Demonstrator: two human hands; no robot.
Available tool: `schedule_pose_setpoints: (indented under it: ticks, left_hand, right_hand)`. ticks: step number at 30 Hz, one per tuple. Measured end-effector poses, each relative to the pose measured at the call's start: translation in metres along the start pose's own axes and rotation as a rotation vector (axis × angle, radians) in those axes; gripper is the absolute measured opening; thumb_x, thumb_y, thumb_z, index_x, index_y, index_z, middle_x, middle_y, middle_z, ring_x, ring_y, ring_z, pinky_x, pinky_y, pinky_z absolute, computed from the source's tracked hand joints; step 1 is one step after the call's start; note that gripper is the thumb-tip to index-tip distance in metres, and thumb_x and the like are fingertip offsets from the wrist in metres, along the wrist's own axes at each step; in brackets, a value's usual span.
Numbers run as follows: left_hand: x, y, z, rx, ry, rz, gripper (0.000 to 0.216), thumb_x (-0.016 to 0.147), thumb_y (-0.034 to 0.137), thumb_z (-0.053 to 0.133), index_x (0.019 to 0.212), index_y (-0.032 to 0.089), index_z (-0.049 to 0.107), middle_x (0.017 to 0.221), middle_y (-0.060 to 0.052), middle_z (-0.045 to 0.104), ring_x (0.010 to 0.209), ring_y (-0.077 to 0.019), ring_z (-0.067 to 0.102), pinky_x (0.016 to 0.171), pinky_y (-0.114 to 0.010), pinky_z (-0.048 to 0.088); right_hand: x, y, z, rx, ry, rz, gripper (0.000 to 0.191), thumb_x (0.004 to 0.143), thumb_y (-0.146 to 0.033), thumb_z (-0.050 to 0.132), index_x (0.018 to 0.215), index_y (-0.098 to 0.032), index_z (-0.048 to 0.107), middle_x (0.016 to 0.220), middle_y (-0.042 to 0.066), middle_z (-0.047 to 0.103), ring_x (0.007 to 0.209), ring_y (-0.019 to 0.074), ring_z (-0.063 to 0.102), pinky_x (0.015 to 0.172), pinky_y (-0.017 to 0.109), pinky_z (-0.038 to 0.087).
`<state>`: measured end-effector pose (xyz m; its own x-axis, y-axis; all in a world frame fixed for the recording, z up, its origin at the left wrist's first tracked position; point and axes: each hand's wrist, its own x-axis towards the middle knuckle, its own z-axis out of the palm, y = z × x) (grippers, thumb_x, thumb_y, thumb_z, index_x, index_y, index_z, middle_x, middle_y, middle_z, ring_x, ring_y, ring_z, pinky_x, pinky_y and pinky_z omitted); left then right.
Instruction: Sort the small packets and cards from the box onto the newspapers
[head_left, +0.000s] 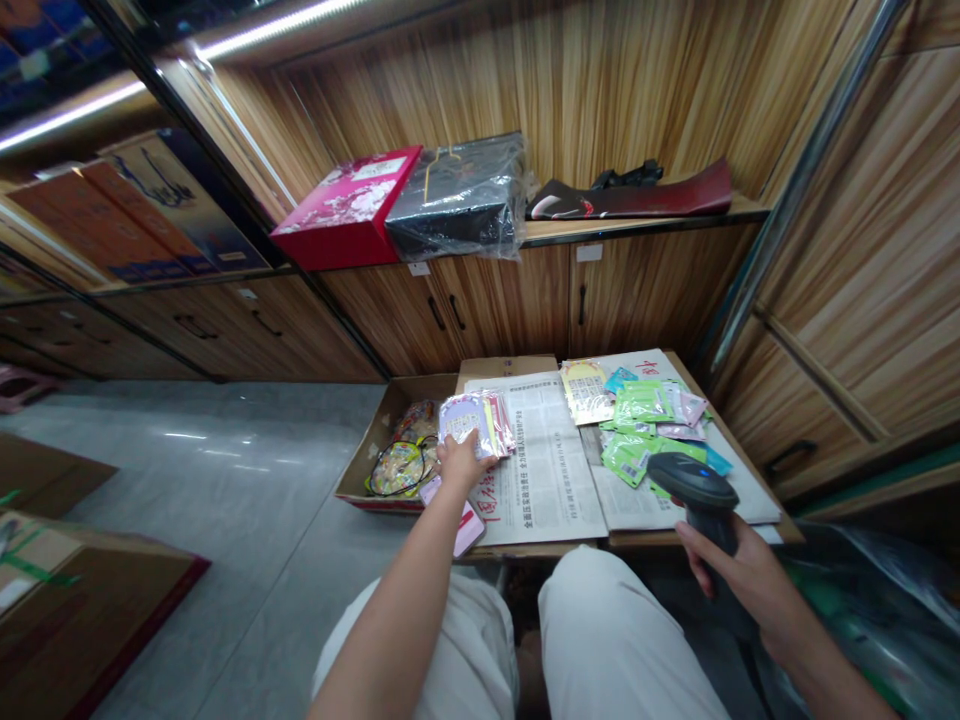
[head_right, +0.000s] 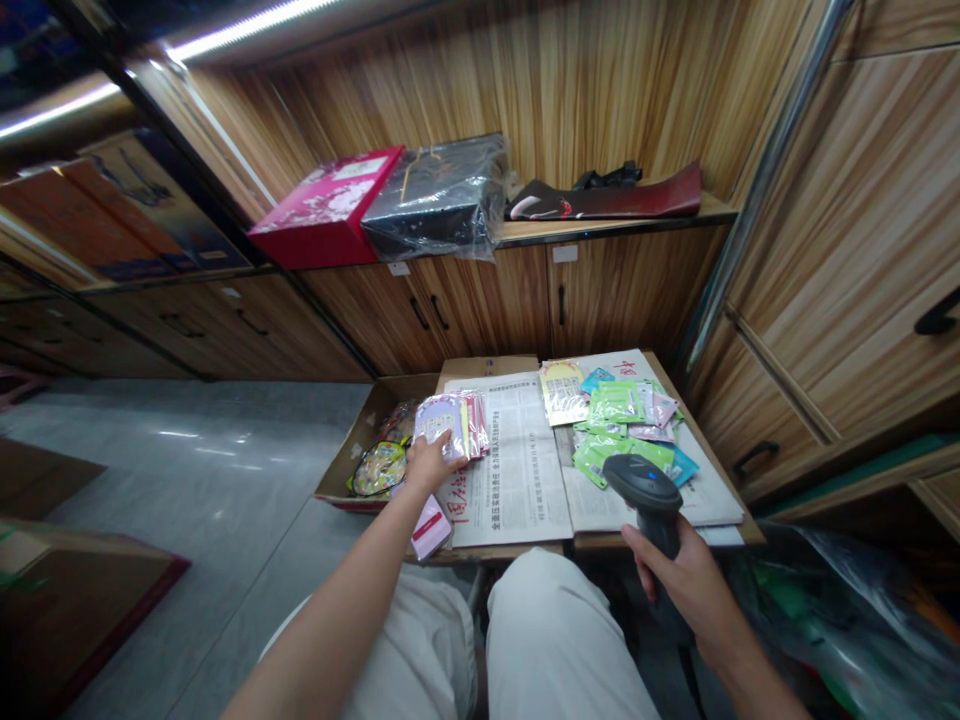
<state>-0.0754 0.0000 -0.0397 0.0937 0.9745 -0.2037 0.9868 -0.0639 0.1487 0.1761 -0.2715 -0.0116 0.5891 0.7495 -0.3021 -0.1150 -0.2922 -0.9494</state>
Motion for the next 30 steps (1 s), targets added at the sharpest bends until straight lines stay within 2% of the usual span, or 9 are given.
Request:
schedule_pose_setpoints:
  ticks: [4,9,12,14,17,20,23,25,30]
  left_hand:
    - [-0.003,0.005,-0.004,0.004,-0.01,-0.014,0.074,0.073,0.056,0.067,0.14,0.033,0.048,0.14,-0.018,0.042,0.128,-0.0415,0.04,0.098,-0.05,0.037]
    - [0.0,0.025,-0.008,0.046,0.073,0.029,0.083,0.071,0.063,0.066,0.141,0.022,0.046,0.145,-0.024,0.036,0.137,-0.0443,0.026,0.104,-0.056,0.027]
    - [0.003,0.054,-0.005,0.007,0.144,0.137,0.063,0.08,0.05,0.063,0.134,0.019,0.051,0.145,-0.022,0.038,0.138,-0.0385,0.027,0.108,-0.049,0.025]
    - [0.005,0.078,0.002,-0.049,0.143,0.209,0.052,0.083,0.042,0.062,0.129,0.02,0.055,0.145,-0.018,0.04,0.136,-0.0351,0.03,0.107,-0.044,0.028]
    - [0.008,0.113,0.02,-0.171,0.08,0.302,0.045,0.082,0.032,0.064,0.124,0.018,0.06,0.137,-0.018,0.049,0.13,-0.033,0.041,0.104,-0.04,0.033]
    - [0.017,0.144,0.042,-0.38,0.003,0.346,0.041,0.08,0.022,0.064,0.119,0.011,0.062,0.124,-0.02,0.058,0.114,-0.0296,0.056,0.098,-0.036,0.039]
    - [0.029,0.169,0.059,-0.562,-0.029,0.261,0.037,0.076,0.015,0.066,0.113,0.01,0.062,0.117,-0.019,0.063,0.106,-0.0263,0.062,0.092,-0.032,0.043]
    - [0.037,0.183,0.065,-0.587,-0.029,0.167,0.035,0.075,0.012,0.067,0.11,0.011,0.061,0.113,-0.017,0.065,0.106,-0.0255,0.062,0.089,-0.03,0.044]
    - [0.045,0.208,0.068,-0.568,-0.001,-0.018,0.049,0.069,0.022,0.078,0.11,0.012,0.053,0.118,-0.02,0.06,0.107,-0.028,0.062,0.083,-0.031,0.047]
  right_hand:
    - [0.001,0.0,0.001,-0.003,0.005,0.012,0.049,0.068,-0.059,0.073,0.092,-0.02,0.056,0.041,-0.008,0.051,0.035,0.013,0.044,0.038,0.026,0.037]
    - [-0.001,-0.004,0.002,0.022,-0.002,0.002,0.049,0.07,-0.055,0.072,0.097,-0.018,0.055,0.045,-0.009,0.052,0.035,0.0114,0.044,0.037,0.024,0.037]
    - [0.001,-0.002,0.001,0.025,0.018,-0.008,0.044,0.071,-0.053,0.072,0.092,-0.019,0.055,0.046,-0.009,0.051,0.036,0.0106,0.044,0.036,0.023,0.037]
    - [0.004,0.0,-0.002,0.04,0.028,-0.008,0.045,0.071,-0.053,0.072,0.094,-0.019,0.055,0.047,-0.009,0.051,0.035,0.0101,0.043,0.036,0.022,0.037]
    - [0.009,0.005,-0.007,0.061,0.048,0.006,0.049,0.069,-0.053,0.073,0.1,-0.019,0.056,0.046,-0.01,0.051,0.033,0.01,0.042,0.034,0.022,0.036]
    - [0.015,0.008,-0.014,0.071,0.056,0.023,0.048,0.068,-0.054,0.074,0.095,-0.019,0.056,0.043,-0.009,0.051,0.033,0.011,0.043,0.034,0.023,0.036]
    - [0.019,0.009,-0.021,0.052,0.06,0.033,0.041,0.069,-0.055,0.073,0.083,-0.021,0.054,0.041,-0.009,0.05,0.034,0.0114,0.044,0.036,0.023,0.037]
    - [0.022,0.011,-0.025,0.046,0.068,0.024,0.041,0.07,-0.056,0.072,0.078,-0.021,0.052,0.041,-0.009,0.049,0.034,0.0106,0.043,0.036,0.023,0.037]
    - [0.028,0.017,-0.032,0.053,0.1,0.053,0.049,0.07,-0.057,0.071,0.096,-0.019,0.055,0.042,-0.01,0.048,0.034,0.0105,0.042,0.037,0.022,0.036]
